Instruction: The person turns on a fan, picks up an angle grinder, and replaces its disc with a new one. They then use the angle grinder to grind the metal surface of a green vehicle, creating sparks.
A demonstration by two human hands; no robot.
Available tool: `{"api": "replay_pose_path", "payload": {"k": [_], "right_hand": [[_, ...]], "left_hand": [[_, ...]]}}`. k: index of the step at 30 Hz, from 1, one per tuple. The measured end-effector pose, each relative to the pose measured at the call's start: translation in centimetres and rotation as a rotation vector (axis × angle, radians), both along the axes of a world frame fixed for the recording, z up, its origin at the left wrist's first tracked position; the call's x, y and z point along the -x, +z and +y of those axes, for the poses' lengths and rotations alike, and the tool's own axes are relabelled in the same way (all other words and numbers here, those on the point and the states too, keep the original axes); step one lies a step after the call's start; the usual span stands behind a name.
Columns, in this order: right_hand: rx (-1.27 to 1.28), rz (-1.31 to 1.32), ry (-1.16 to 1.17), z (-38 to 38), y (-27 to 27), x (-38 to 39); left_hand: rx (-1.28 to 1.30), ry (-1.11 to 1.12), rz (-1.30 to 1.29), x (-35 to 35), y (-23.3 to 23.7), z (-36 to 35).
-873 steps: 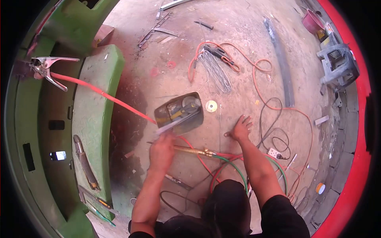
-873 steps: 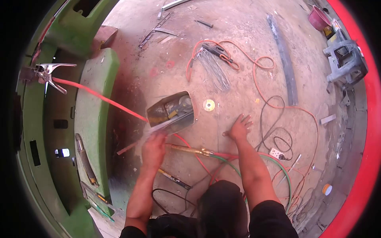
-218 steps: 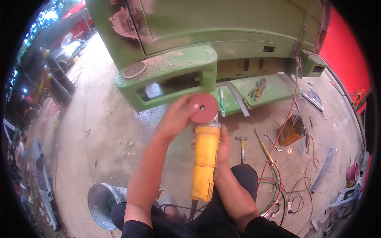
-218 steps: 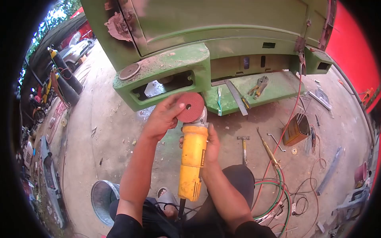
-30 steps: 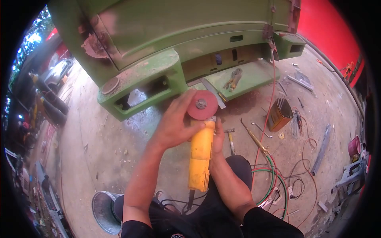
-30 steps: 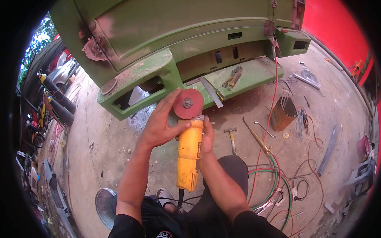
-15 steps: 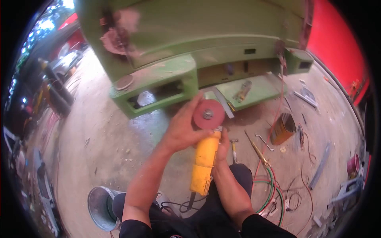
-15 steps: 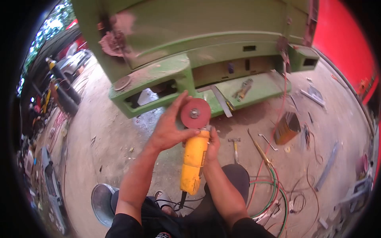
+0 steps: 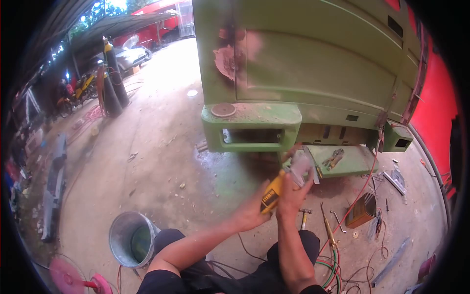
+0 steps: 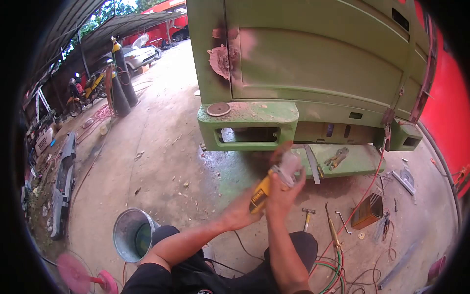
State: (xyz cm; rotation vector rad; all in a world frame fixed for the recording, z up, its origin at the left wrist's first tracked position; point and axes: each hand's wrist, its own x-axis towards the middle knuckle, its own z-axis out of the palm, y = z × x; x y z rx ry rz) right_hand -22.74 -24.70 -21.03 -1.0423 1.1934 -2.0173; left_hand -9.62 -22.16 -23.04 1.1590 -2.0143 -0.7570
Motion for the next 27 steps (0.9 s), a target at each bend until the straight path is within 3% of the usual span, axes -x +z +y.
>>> {"api": "replay_pose_path", "payload": {"k": [1,3,4,6,7,8,10,13,14,15,17,19,21,22,24,25,26,27], "right_hand": [[0.034,0.071,-0.002,-0.2,1.7,-1.5],[0.105,0.258,0.034,-1.3,4.7,-3.7],[0.069,0.244,0.194,-1.6,6.5,-4.6],[0.176,0.652,0.218,-1.6,9.1,-6.0],[0.226,0.785,0.295,-1.6,9.8,-6.5],[0.224,0.787,0.282,-1.5,9.6,-7.1],[0.317,1.045,0.383,-1.3,8.5,-8.2],[0.415,1.161,0.378,-3.3,7.0,-11.1],[0.53,1.175,0.199,-4.7,6.8,-12.5],[0.525,1.174,0.189,-5.5,6.8,-13.2],[0.302,0.888,0.582,-6.6,7.6,-14.2],[0.284,0.94,0.595,-7.5,7.8,-14.5],[0.718,1.286,0.153,-8.4,7.1,-14.6],[0.708,1.282,0.156,-8.4,7.2,-14.6],[0.567,1.215,0.337,-8.5,8.4,-14.7],[0.569,1.206,0.328,-9.3,8.6,-14.7],[0.348,1.029,0.386,-10.6,8.8,-14.8],[0.129,0.84,0.441,-11.7,9.0,-14.8]], "left_hand": [[0.002,-0.01,0.002,-0.3,0.9,0.0],[0.005,0.21,0.16,-1.1,4.3,-0.3],[0.039,0.261,0.199,-2.2,5.5,-0.9],[0.264,0.203,0.402,-5.8,3.4,-5.2],[0.15,0.111,0.595,-7.8,5.5,-5.5],[0.035,0.017,0.784,-9.7,7.6,-6.0],[-0.002,-0.012,0.91,-12.6,8.8,-8.1],[-0.067,-0.007,1.093,-13.7,10.8,-10.3],[-0.079,0.025,1.171,-13.8,11.4,-10.8],[-0.084,0.017,1.166,-14.1,11.5,-11.5],[-0.015,0.128,1.101,-15.2,11.6,-12.8],[-0.013,0.085,1.091,-16.3,12.0,-13.5],[-0.03,0.052,1.075,-17.3,12.1,-13.8],[0.036,0.082,0.964,-17.8,12.4,-14.3],[0.112,0.106,0.84,-19.4,13.2,-15.3],[0.175,0.119,0.644,-20.4,13.6,-15.8],[0.233,0.128,0.444,-21.0,14.1,-16.3],[0.227,0.121,0.428,-21.3,14.6,-16.7]]}}
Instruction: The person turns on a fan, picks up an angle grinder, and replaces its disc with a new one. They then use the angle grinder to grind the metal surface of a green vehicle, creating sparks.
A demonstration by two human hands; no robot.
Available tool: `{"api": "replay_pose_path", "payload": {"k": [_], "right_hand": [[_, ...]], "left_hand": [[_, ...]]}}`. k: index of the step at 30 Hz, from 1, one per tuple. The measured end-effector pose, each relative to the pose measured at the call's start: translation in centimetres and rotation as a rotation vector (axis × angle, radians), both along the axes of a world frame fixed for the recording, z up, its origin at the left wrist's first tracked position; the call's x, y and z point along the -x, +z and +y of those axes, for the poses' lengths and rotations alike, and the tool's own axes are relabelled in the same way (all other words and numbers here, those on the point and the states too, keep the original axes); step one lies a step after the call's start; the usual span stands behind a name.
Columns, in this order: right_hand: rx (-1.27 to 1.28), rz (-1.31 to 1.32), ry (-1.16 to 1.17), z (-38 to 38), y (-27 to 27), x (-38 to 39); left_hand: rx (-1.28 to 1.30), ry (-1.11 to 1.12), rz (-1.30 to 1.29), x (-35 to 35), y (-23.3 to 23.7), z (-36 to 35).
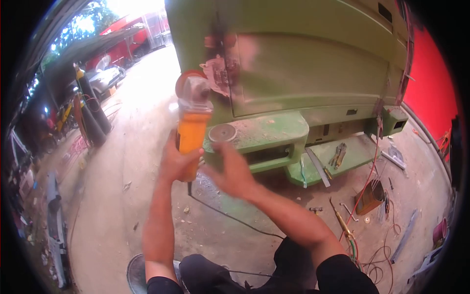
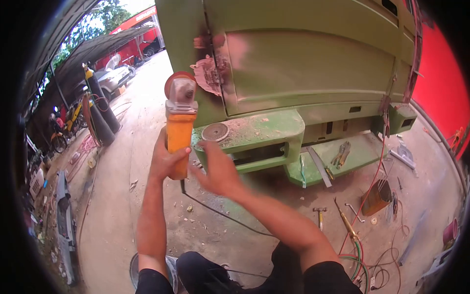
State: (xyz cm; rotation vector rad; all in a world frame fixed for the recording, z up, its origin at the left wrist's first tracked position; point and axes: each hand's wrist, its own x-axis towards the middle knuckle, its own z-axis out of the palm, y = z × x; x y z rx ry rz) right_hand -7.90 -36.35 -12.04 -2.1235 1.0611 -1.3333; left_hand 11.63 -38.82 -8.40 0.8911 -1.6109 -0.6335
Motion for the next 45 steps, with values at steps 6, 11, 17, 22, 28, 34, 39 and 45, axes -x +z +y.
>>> {"api": "replay_pose_path", "payload": {"k": [6,11,17,22,28,34,39,45], "right_hand": [[-0.157,-0.288,0.013,-5.1,2.3,-1.2],[-0.097,-0.395,0.054,-6.5,1.1,-1.5],[-0.09,-0.471,0.007,-7.0,0.3,-2.3],[-0.07,-0.546,0.026,-7.0,-0.1,-2.3],[-0.092,-0.545,0.004,-6.7,0.3,-2.0],[-0.032,-0.594,0.026,-6.9,0.0,-2.1],[-0.134,-0.555,0.051,-6.7,0.6,-1.5],[-0.195,-0.606,0.065,-5.5,1.6,-1.2]], "left_hand": [[-0.182,0.08,-0.27,1.7,1.6,-1.3],[-0.074,0.073,-0.175,1.8,0.1,-2.9],[-0.082,0.154,-0.262,2.1,0.7,-3.4],[-0.101,0.177,-0.279,2.7,1.2,-3.0],[-0.092,0.2,-0.313,2.6,0.9,-3.3],[-0.075,0.179,-0.249,3.1,0.8,-3.1],[-0.088,0.213,-0.257,3.4,1.0,-2.7],[-0.121,0.212,-0.227,3.7,1.0,-2.5]]}}
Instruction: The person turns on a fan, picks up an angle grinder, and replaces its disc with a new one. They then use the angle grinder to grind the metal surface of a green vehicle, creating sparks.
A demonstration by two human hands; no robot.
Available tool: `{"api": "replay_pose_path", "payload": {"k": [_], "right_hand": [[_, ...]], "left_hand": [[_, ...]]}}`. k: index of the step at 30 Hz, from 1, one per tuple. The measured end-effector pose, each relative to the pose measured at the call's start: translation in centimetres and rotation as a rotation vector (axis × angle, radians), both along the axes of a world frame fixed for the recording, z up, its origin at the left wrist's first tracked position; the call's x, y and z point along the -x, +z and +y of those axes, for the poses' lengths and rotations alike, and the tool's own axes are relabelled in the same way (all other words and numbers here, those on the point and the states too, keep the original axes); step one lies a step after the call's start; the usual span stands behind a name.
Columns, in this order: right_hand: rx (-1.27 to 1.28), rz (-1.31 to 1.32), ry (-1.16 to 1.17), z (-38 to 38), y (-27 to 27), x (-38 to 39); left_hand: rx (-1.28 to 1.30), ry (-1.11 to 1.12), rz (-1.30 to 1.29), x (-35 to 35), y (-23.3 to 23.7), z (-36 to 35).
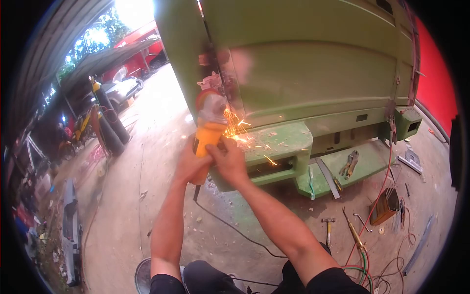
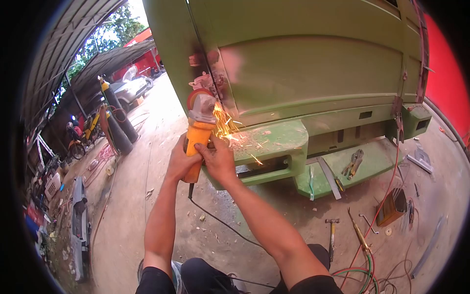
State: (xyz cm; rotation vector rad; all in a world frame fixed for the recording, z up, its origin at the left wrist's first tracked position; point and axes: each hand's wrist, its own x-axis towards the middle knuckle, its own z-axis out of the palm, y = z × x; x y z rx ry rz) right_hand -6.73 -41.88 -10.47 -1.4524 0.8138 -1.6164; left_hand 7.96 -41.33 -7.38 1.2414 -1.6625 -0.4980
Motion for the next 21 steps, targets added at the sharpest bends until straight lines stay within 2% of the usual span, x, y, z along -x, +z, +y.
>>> {"api": "replay_pose_path", "payload": {"k": [9,11,19,21], "right_hand": [[0.008,0.01,0.019,-0.2,-0.3,-0.1],[-0.014,0.052,-0.001,-0.2,-0.3,-0.1],[-0.02,0.066,-0.006,-0.5,-0.1,-0.5],[-0.01,0.168,-0.049,0.2,0.8,-0.1]], "left_hand": [[-0.016,0.024,-0.035,0.1,0.4,0.4],[0.035,0.063,-0.113,-0.4,-0.2,-0.2],[0.0,0.025,-0.077,0.0,0.5,0.0],[-0.001,0.032,-0.075,-0.1,0.4,-0.1]]}}
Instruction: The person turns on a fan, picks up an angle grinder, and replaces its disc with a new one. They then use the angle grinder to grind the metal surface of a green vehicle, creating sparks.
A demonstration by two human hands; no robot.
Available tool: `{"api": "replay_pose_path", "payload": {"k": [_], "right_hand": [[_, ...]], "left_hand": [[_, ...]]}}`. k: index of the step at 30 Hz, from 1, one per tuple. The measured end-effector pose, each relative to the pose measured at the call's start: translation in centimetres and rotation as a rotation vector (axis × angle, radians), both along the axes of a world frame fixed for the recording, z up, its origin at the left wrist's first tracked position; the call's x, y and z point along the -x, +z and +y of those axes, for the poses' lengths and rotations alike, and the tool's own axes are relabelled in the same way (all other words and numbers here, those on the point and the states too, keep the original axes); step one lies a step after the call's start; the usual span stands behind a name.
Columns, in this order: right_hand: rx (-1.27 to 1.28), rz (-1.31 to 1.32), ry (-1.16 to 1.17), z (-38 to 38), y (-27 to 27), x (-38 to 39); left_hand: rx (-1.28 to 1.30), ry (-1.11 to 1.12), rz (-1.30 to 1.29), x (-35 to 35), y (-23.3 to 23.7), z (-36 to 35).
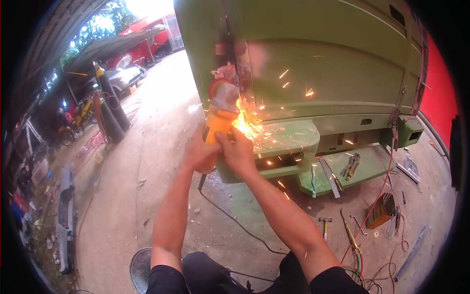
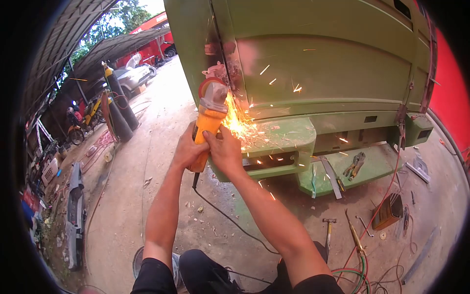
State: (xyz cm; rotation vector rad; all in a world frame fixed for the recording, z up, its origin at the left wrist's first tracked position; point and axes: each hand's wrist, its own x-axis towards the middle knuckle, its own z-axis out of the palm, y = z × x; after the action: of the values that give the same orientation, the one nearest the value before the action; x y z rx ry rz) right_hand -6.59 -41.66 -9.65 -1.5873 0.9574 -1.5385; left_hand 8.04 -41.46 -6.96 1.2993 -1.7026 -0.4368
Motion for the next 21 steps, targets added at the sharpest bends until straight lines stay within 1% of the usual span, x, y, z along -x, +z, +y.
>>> {"api": "replay_pose_path", "payload": {"k": [3,5,8,10,12,16,18,19,21], "right_hand": [[-0.082,0.068,-0.012,-0.3,0.1,-0.2],[-0.088,0.051,-0.005,0.5,1.0,0.0],[-0.112,0.045,-0.003,1.2,1.7,0.1],[-0.129,0.056,-0.009,1.2,1.9,0.1],[-0.186,0.001,0.072,1.2,1.9,0.1],[-0.196,0.003,0.084,1.2,2.1,-0.1],[-0.175,0.11,-0.028,1.0,2.2,-0.2],[-0.176,0.111,-0.028,1.0,2.3,-0.3],[-0.235,-0.008,0.09,1.2,2.5,-0.2]], "left_hand": [[0.021,0.008,-0.019,-0.3,-0.2,-0.3],[0.01,-0.017,-0.023,-0.5,-0.1,-0.3],[-0.011,0.027,-0.051,-0.7,-0.1,-0.4],[-0.02,0.011,-0.04,-0.6,0.3,-0.1],[-0.031,-0.006,-0.029,-0.6,0.4,0.1],[0.012,0.007,-0.058,-0.5,0.7,0.3],[0.019,0.015,-0.07,-0.6,0.9,0.4],[0.006,0.017,-0.067,-0.6,1.0,0.3],[-0.009,0.016,-0.063,-0.5,1.2,0.5]]}}
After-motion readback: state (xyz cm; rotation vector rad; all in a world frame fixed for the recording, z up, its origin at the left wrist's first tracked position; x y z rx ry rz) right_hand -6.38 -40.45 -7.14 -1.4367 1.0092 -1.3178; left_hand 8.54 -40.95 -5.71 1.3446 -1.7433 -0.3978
